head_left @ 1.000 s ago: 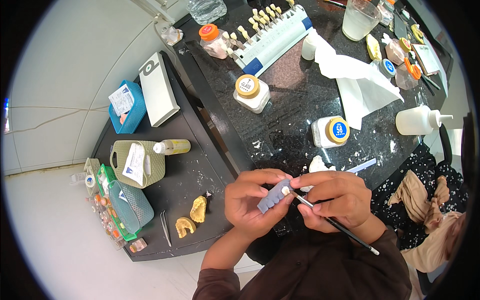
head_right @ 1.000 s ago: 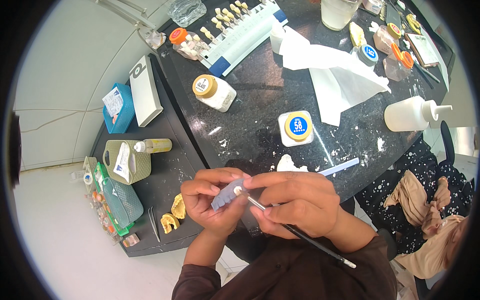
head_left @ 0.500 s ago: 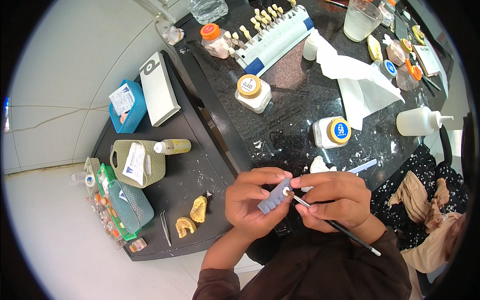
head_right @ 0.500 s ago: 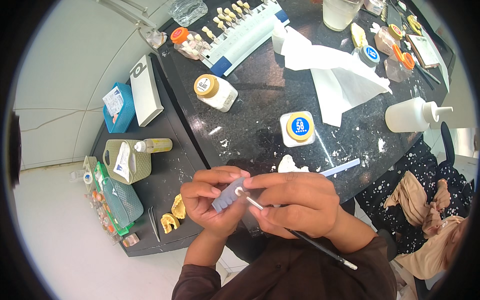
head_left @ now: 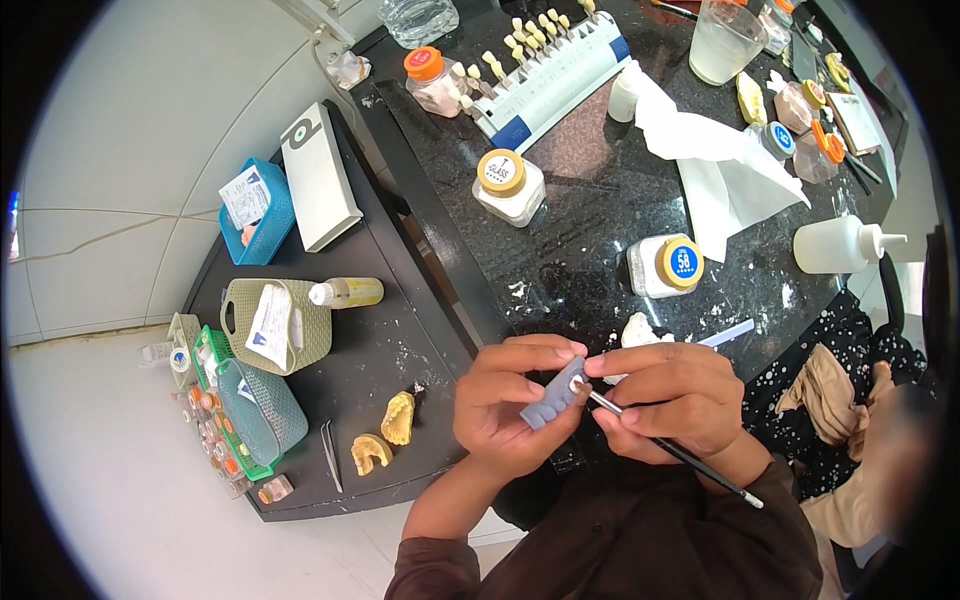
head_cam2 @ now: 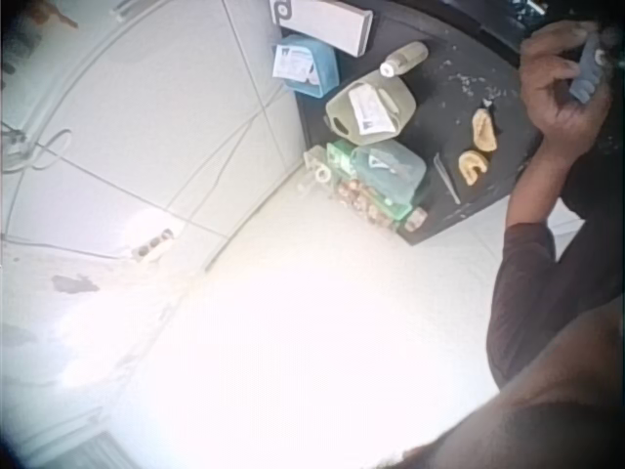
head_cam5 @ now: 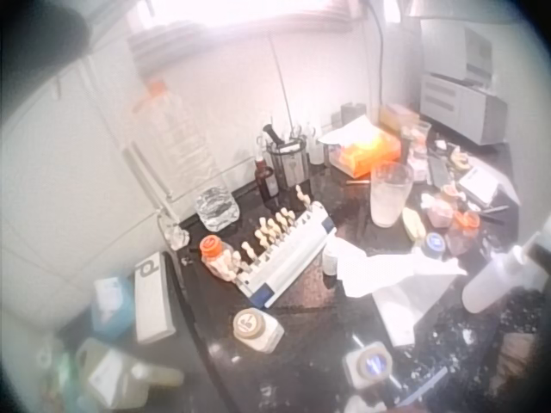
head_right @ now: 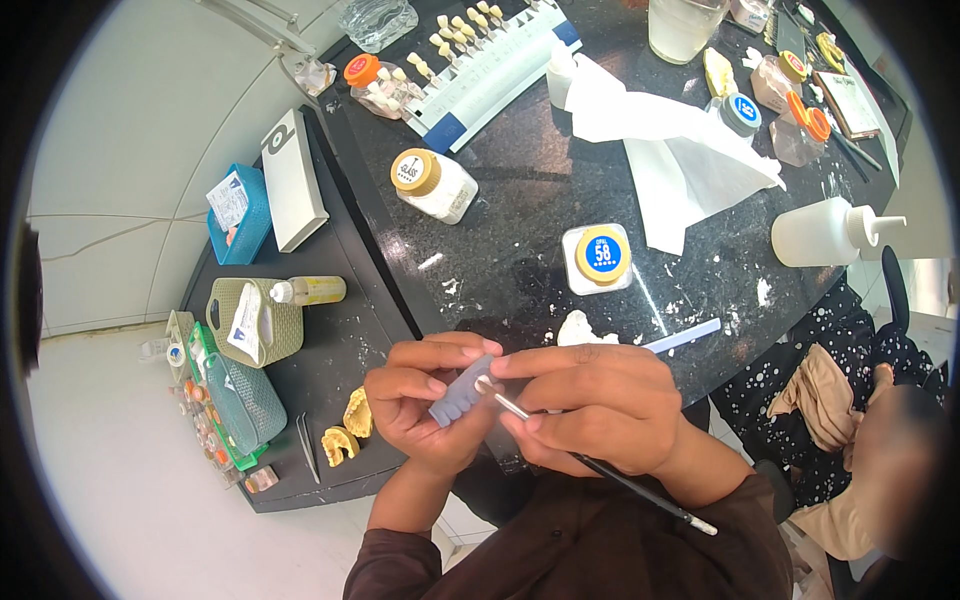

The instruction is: The person applies a white substance to a dental mold using a small brush and a metal tool. They repeatedly shape and smooth the material on the mold, occasionally wiping the tools with a tissue. The person works on a single small object throughout the clip.

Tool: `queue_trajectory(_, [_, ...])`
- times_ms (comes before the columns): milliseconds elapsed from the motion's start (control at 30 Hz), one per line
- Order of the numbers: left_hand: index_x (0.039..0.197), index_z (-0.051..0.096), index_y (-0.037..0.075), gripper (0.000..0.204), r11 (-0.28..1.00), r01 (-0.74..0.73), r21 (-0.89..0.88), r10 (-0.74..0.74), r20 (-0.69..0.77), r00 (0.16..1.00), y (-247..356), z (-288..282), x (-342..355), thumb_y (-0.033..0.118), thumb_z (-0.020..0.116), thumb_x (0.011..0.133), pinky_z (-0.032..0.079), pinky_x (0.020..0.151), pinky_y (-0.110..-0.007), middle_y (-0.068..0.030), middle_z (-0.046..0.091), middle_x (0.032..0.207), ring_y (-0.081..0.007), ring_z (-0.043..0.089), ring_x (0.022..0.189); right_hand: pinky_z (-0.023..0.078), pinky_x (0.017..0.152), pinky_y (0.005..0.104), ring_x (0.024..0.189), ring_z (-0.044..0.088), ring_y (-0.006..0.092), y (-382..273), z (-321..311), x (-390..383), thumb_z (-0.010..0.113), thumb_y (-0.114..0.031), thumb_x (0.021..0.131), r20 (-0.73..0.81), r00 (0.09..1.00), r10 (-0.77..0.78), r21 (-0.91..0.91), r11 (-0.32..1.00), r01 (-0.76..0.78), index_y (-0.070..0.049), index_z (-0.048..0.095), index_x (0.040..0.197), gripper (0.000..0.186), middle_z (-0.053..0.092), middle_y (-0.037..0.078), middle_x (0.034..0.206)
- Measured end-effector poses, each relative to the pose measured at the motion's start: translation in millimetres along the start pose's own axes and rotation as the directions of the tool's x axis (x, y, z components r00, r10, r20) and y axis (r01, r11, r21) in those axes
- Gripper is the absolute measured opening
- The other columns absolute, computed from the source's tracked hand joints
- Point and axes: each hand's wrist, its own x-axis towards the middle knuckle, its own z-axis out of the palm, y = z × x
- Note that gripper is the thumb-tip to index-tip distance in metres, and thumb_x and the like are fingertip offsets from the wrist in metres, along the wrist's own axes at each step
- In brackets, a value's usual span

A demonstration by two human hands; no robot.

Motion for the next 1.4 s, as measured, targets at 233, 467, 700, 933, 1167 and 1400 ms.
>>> queue_trajectory(233, [0.103,0.046,0.006,0.045,0.998,-0.025,-0.052,0.023,-0.037,0.999,-3.0,0.9,-2.0,-0.012,0.075,0.074,0.059,0.079,-0.045,-0.0192,0.060,0.107,-0.0381,0.068,0.096,0.061,0.061,0.0347,0.088,0.074,0.0313,0.3,-1.5,1.3,0.080,0.002,0.072,0.037,0.999,-0.003,-0.008,1.000,0.003,-0.011,0.055,0.090,0.034,0.066,0.005,0.081])
queue_trajectory(467, [0.102,0.039,0.011,0.053,0.999,0.002,0.036,-0.003,0.005,1.000,0.6,0.1,1.0,-0.014,0.075,0.072,0.059,0.077,-0.042,-0.0160,0.058,0.101,-0.0347,0.068,0.093,0.060,0.062,0.0324,0.090,0.074,0.0302,0.1,0.7,2.0,0.082,0.005,0.066,-0.003,1.000,-0.014,0.015,1.000,0.014,-0.009,0.057,0.080,0.031,0.065,0.005,0.081])
queue_trajectory(700, [0.104,0.043,0.006,0.045,1.000,0.015,0.003,-0.015,-0.085,0.996,-1.5,0.4,1.9,-0.012,0.074,0.076,0.059,0.080,-0.045,-0.0179,0.060,0.106,-0.0347,0.067,0.097,0.058,0.059,0.0318,0.078,0.073,0.0270,-9.1,-18.7,-0.4,0.083,0.004,0.067,0.007,0.994,0.104,0.133,0.986,-0.105,-0.007,0.062,0.081,0.028,0.068,0.007,0.081])
queue_trajectory(933, [0.103,0.042,0.006,0.043,0.993,0.084,-0.083,-0.096,-0.155,0.983,-5.5,-2.3,0.9,-0.013,0.071,0.078,0.057,0.084,-0.043,-0.0171,0.060,0.106,-0.0307,0.067,0.099,0.053,0.054,0.0280,0.063,0.068,0.0196,-17.7,-56.7,-26.7,0.081,0.001,0.070,0.286,0.884,0.370,-0.052,0.927,-0.371,-0.006,0.067,0.073,0.016,0.069,0.007,0.073])
queue_trajectory(1167, [0.103,0.041,0.009,0.044,0.993,0.104,-0.048,-0.110,-0.148,0.983,-8.0,-1.3,0.6,-0.012,0.070,0.078,0.056,0.085,-0.042,-0.0146,0.060,0.104,-0.0298,0.067,0.097,0.054,0.055,0.0289,0.064,0.068,0.0208,-16.2,-47.2,-29.6,0.080,0.000,0.070,0.304,0.882,0.360,-0.122,0.933,-0.339,-0.006,0.066,0.073,0.016,0.067,0.007,0.073])
queue_trajectory(1400, [0.103,0.042,0.007,0.044,0.995,0.085,-0.061,-0.092,-0.123,0.988,-8.5,-1.0,0.1,-0.013,0.071,0.077,0.057,0.085,-0.043,-0.0156,0.059,0.105,-0.0302,0.067,0.098,0.055,0.055,0.0298,0.063,0.068,0.0212,-15.6,-43.2,-28.4,0.080,0.000,0.070,0.302,0.884,0.358,-0.123,0.934,-0.336,-0.006,0.065,0.074,0.017,0.067,0.007,0.073])
